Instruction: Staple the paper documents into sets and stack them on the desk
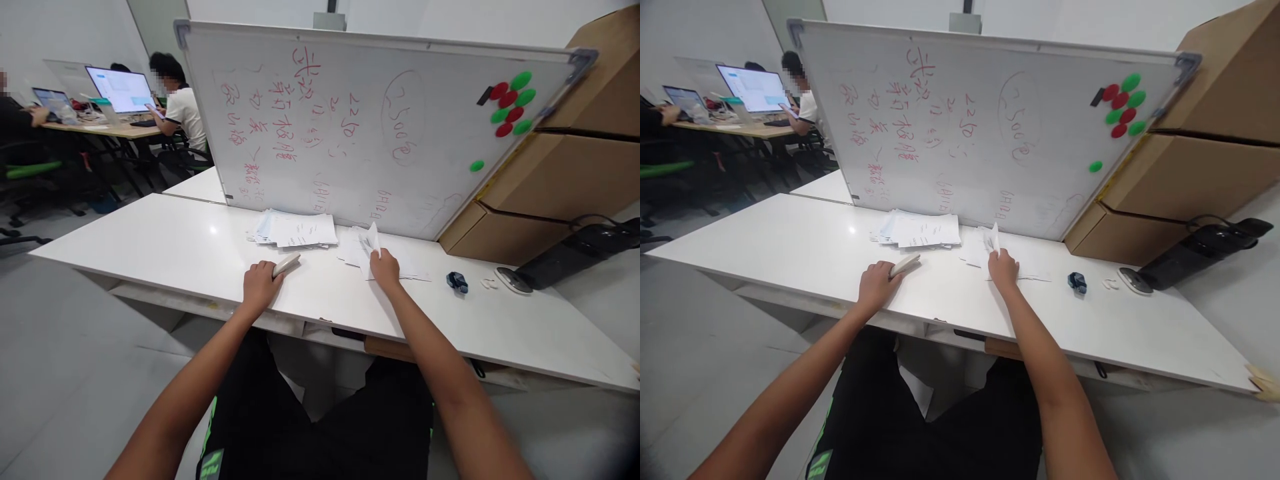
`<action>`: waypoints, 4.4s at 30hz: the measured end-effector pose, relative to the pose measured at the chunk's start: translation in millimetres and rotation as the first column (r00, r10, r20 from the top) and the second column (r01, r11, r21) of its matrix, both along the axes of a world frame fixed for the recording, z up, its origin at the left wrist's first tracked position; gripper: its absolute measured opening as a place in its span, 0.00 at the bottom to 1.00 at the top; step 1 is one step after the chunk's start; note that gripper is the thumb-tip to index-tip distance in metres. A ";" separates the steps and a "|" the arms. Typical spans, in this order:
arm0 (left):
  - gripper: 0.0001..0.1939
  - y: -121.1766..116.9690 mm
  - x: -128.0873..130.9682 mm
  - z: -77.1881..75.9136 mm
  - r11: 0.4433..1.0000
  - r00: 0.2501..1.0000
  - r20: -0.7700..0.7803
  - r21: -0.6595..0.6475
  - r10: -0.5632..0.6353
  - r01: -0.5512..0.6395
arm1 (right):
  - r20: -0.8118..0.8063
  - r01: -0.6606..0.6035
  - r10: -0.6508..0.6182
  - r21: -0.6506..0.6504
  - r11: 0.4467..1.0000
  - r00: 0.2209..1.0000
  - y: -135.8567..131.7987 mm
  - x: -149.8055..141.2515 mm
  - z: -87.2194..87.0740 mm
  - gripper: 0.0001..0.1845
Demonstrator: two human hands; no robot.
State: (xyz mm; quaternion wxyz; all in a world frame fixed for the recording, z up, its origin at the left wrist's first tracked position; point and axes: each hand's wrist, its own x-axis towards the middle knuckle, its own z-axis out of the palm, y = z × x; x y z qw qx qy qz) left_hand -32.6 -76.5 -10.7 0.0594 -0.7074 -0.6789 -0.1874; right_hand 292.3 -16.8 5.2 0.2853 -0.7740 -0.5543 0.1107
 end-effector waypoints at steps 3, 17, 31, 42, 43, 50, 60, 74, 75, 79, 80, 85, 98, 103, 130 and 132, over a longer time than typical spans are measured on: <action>0.14 -0.3 0.0 -0.2 1.000 1.000 0.001 0.000 0.001 -0.001 | -0.054 -0.004 0.006 0.032 0.999 0.999 -0.6 4.6 -1.9 0.21; 0.22 -13.6 5.6 6.0 0.984 0.961 0.249 0.159 -0.122 0.083 | 0.190 -0.145 0.078 0.374 0.916 0.979 -106.5 -19.7 4.8 0.28; 0.37 -119.8 76.6 35.1 0.644 0.099 0.970 0.071 -0.223 0.761 | 0.413 -0.570 0.414 0.403 0.716 0.811 -216.7 -98.6 -59.4 0.38; 0.21 -74.6 61.7 50.1 0.821 0.531 0.790 -0.062 -0.307 0.567 | -0.250 -0.019 0.173 0.519 0.855 0.953 -176.0 -24.0 -19.7 0.49; 0.21 -66.2 61.6 51.1 0.836 0.530 0.795 -0.053 -0.296 0.547 | -0.367 -0.032 0.220 0.455 0.890 0.904 -168.9 -14.3 -13.8 0.46; 0.22 -36.4 71.2 39.1 0.880 0.459 0.870 -0.063 -0.184 0.471 | -0.499 -0.166 0.287 0.273 0.948 0.817 -156.4 -0.9 -6.8 0.22; 0.24 -41.4 58.0 27.0 0.868 0.488 0.861 -0.129 -0.142 0.480 | -0.299 -0.266 0.319 0.206 0.942 0.899 -169.8 9.2 3.4 0.20; 0.32 -36.0 69.8 8.7 0.941 0.906 0.370 -0.177 -0.206 0.287 | -0.952 -0.456 0.192 0.065 0.888 0.237 -226.9 -23.4 -54.0 0.23; 0.34 -37.4 72.9 9.9 0.954 0.932 0.286 -0.133 -0.224 0.270 | -0.964 -0.437 0.184 0.084 0.895 0.194 -227.6 -22.4 -54.8 0.23; 0.23 -58.1 89.4 14.9 0.936 0.934 0.075 0.059 -0.350 0.346 | -0.971 -0.415 0.220 0.161 0.896 0.098 -228.7 -19.0 -59.8 0.19; 0.19 -65.0 93.3 15.4 0.914 0.913 0.052 0.058 -0.406 0.403 | -0.969 -0.431 0.234 0.179 0.885 0.078 -229.2 -19.2 -62.1 0.20; 0.19 -82.0 101.8 11.0 0.774 0.776 0.081 -0.060 -0.626 0.630 | -0.981 -0.320 0.187 0.162 0.934 0.048 -231.3 -23.4 -74.8 0.21; 0.20 -77.1 96.3 7.1 0.744 0.747 0.105 -0.072 -0.656 0.664 | -0.928 -0.229 0.216 0.149 0.962 0.302 -217.7 -22.5 -77.1 0.20; 0.29 -77.2 92.8 7.6 0.718 0.726 0.098 -0.103 -0.681 0.688 | -0.912 -0.200 0.204 0.139 0.970 0.356 -214.6 -24.4 -81.6 0.21; 0.14 -57.5 78.5 -2.2 0.869 0.732 0.561 -0.046 -0.386 0.493 | -0.922 -0.180 0.263 0.218 0.959 0.285 -228.0 -26.2 -77.1 0.20; 0.14 -58.4 79.7 -2.2 0.863 0.727 0.534 0.010 -0.432 0.505 | -0.924 -0.163 0.244 0.203 0.966 0.294 -228.2 -26.8 -80.5 0.19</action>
